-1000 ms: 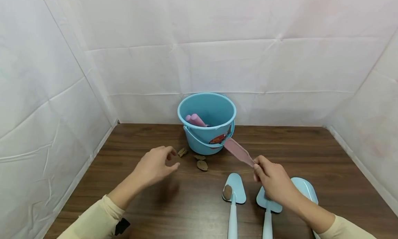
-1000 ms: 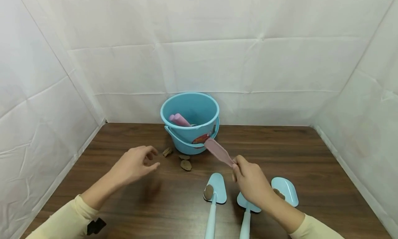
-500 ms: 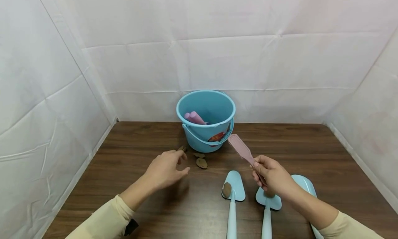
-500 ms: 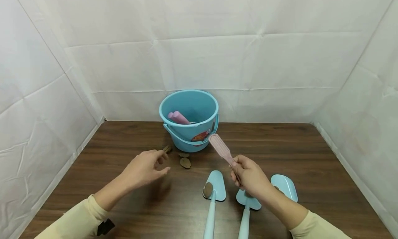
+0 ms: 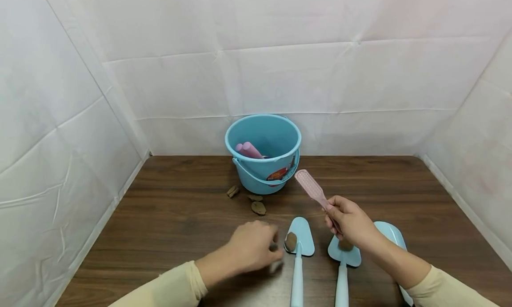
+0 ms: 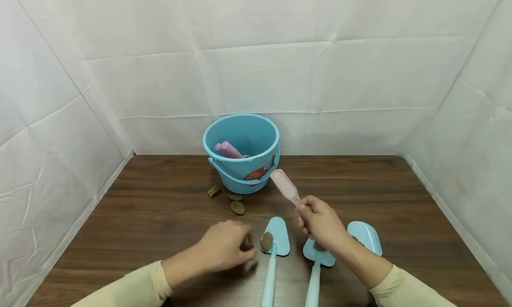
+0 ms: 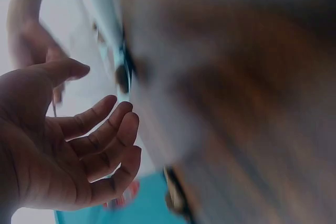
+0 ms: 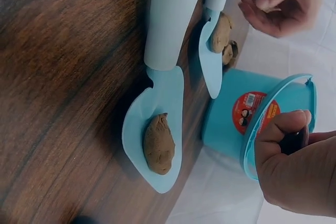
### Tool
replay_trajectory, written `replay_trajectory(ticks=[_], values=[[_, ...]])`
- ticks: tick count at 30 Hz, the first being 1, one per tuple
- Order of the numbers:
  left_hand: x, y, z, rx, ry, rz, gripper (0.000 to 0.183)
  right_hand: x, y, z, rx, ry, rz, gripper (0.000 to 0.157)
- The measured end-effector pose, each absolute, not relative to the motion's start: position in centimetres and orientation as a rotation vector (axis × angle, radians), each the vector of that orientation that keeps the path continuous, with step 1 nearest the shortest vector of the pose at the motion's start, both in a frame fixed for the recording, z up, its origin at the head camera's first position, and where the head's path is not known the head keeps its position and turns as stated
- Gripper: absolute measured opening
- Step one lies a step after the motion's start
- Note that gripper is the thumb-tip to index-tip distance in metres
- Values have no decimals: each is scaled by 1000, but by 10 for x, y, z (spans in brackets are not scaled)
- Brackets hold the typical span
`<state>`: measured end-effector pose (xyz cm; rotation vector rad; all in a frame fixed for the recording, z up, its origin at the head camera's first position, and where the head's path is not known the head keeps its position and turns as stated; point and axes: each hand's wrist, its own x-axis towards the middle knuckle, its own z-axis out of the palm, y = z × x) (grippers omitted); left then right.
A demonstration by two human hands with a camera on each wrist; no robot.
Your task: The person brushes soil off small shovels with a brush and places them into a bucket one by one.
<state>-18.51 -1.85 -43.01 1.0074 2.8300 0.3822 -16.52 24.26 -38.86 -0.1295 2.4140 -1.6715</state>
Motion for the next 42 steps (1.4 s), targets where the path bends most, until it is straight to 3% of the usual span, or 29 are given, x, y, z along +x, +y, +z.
replay_trajectory(ticks=[10,24,42], values=[[-151,25,-443,996,2772,22,60,-166,243,-384,-65,2441,-1632,23],[-149,23,-444,961,2704,39,47,-167,244,-385,-82,2426,-1664,22],[-178,-32,-434,948,2861,352,39,-167,244,-378,-48,2426,-1657,23]])
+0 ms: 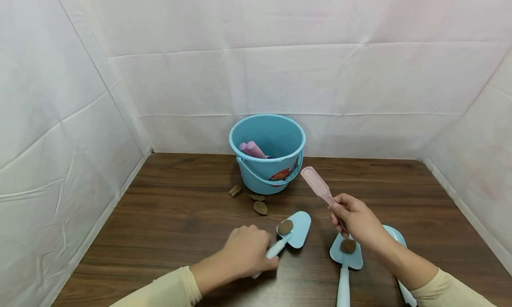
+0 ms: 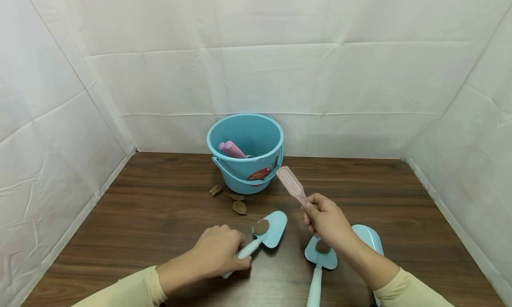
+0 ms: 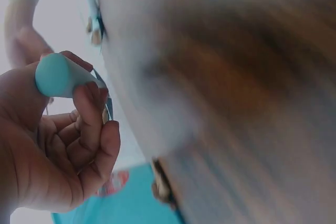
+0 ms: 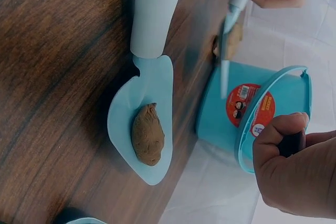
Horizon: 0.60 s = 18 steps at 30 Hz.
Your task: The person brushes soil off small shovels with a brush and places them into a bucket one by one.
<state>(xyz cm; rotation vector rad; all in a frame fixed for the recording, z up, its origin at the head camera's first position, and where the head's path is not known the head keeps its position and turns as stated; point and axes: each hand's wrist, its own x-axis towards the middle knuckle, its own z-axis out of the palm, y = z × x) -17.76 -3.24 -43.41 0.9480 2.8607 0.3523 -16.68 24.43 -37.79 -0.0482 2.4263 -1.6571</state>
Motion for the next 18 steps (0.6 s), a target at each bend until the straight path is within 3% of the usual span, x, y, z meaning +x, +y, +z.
replay_trajectory(ticks=[18], values=[[-193,-124,-402,754,3033,588,23,-172,226,-379,-58,2403,-1650,23]])
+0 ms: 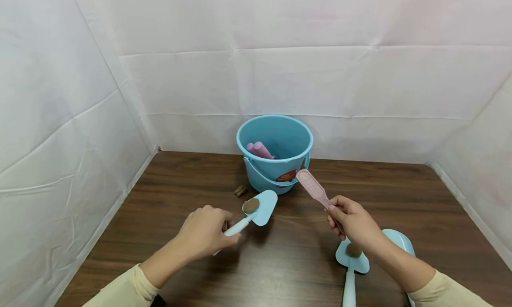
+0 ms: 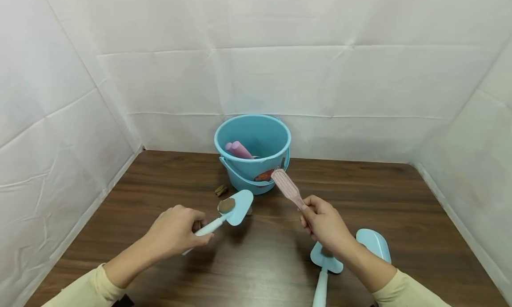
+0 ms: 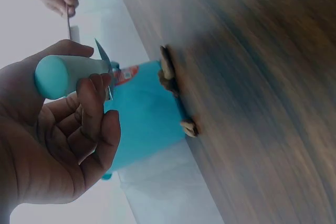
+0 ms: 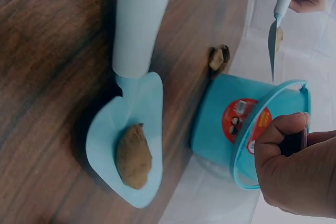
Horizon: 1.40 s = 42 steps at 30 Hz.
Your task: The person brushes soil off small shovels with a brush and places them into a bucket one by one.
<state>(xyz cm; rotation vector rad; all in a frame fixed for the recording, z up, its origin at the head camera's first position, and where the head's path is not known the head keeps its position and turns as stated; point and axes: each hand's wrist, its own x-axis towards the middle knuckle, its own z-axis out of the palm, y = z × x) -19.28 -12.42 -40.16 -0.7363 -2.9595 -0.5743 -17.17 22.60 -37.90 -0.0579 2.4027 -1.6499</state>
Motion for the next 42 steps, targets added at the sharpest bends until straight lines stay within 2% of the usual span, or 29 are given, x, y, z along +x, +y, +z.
replay_trajectory(ticks=[14,23,29,36,42], values=[[-191,-129,-402,-710,-2972,-642,18,-171,211,-379,-79,2407,-1611,23],[-190,-121,-400,-729,-2963,-660,22,-159,165,-394,-317,2332,-1507,18],[-188,-116,-398,-753,-2934,-635,21,-155,141,-400,-366,2213,-1513,19],[-183,-117,-397,-738,-2938,-621,24,-160,145,-406,-366,2305,-1480,18],[-181,-119,-398,-753,-2927,-624,18,-164,153,-411,-329,2397,-1460,16]])
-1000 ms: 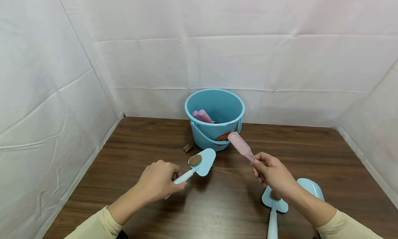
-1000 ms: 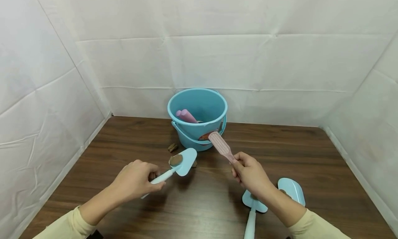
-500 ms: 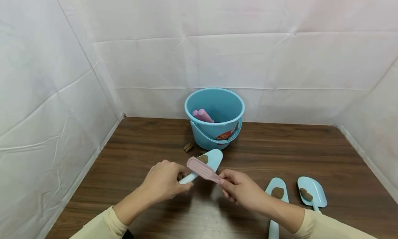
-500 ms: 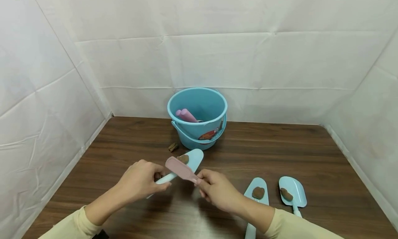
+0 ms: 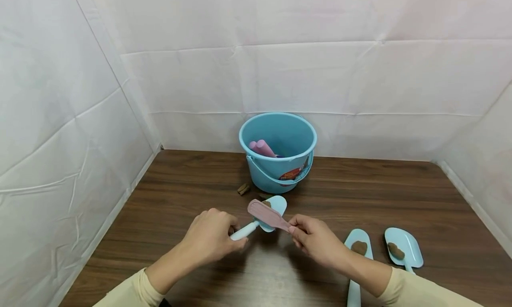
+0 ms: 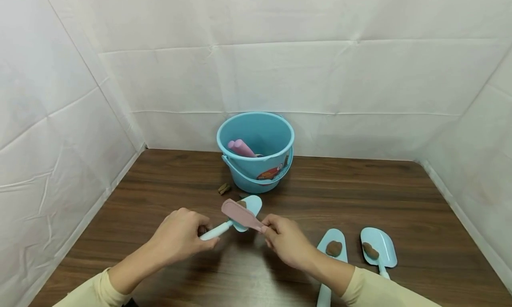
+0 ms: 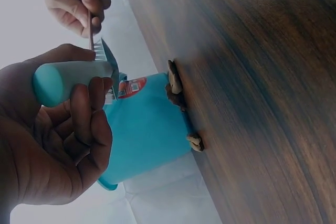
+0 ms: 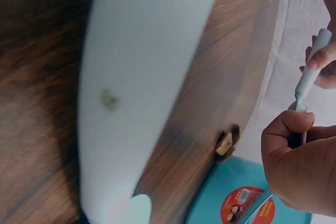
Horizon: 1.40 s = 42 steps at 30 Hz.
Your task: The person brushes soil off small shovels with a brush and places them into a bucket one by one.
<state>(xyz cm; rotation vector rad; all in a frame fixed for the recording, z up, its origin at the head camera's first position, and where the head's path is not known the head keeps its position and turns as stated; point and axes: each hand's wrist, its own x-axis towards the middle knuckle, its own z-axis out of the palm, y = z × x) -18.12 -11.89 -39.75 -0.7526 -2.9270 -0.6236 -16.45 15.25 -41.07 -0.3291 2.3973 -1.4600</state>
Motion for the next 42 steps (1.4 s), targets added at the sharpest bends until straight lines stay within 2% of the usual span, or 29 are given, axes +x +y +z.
replay_trajectory(ticks=[11,21,36,42], values=[[-183,-119,-403,-773,-2918,-674,20,-167,159,-412,-275,2578,-1388,16],[-187,-114,-399,-748,-2885,-598,22,-153,150,-411,-325,2189,-1584,24],[-187,-116,-401,-791,-2862,-569,18,-161,161,-415,-213,2531,-1414,18],[-188,-115,-400,-775,-2869,-573,20,-154,156,-414,-260,2399,-1513,20]])
